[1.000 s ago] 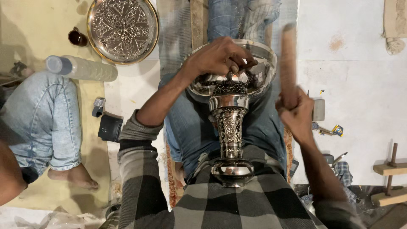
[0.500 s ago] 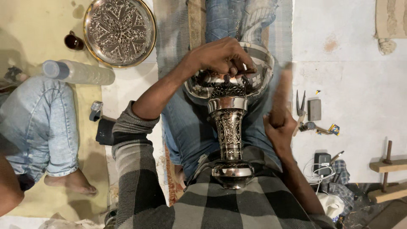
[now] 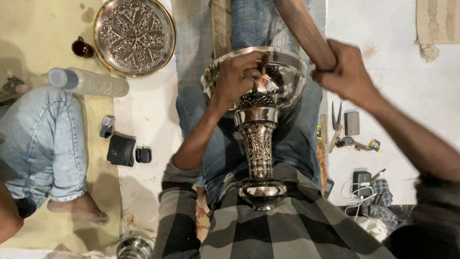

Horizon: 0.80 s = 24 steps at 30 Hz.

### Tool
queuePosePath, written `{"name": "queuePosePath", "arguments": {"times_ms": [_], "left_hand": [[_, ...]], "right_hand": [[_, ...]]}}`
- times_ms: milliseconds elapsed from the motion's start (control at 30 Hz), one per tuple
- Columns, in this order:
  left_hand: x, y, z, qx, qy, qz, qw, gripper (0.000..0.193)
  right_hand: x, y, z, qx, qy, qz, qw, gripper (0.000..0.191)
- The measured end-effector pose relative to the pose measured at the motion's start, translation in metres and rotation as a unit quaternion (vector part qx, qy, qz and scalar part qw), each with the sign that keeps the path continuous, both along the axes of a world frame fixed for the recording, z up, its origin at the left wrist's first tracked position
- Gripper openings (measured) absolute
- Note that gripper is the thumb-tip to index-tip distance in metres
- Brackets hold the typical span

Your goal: The person sits on the floor holding an ornate silver-plated urn between their legs and hammers its bowl-shaped top with a wooden mallet, repositioning a small punch against the metal surface between strikes to shape and smooth the vessel.

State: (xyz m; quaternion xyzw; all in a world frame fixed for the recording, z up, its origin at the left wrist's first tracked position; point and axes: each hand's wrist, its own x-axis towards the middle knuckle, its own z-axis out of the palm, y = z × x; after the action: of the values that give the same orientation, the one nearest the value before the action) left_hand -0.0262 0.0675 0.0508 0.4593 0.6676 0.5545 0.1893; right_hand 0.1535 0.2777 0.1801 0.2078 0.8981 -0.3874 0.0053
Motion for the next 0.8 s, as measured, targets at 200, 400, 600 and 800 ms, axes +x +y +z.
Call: {"name": "queuePosePath", "arguments": {"times_ms": [200, 400, 600, 800], "left_hand": [[0.043, -0.006, -0.003, 0.097, -0.162, 0.208, 0.960, 0.041], [0.065, -0.001, -0.007, 0.175, -0.142, 0.310, 0.924, 0.031], [0.047, -0.002, -0.011, 0.201, -0.355, 0.257, 0.876, 0.029], [0.059, -0.006, -0.009, 0.148, -0.223, 0.264, 0.927, 0.037]], "right_hand": [[-0.080, -0.008, 0.047, 0.208, 0.008, 0.201, 0.957, 0.034], [-0.118, -0.041, 0.061, 0.408, -0.084, 0.311, 0.854, 0.029], [-0.116, -0.042, 0.038, 0.338, -0.072, 0.231, 0.910, 0.030], [-0.092, -0.027, -0.002, 0.222, -0.012, 0.166, 0.961, 0.033]]}}
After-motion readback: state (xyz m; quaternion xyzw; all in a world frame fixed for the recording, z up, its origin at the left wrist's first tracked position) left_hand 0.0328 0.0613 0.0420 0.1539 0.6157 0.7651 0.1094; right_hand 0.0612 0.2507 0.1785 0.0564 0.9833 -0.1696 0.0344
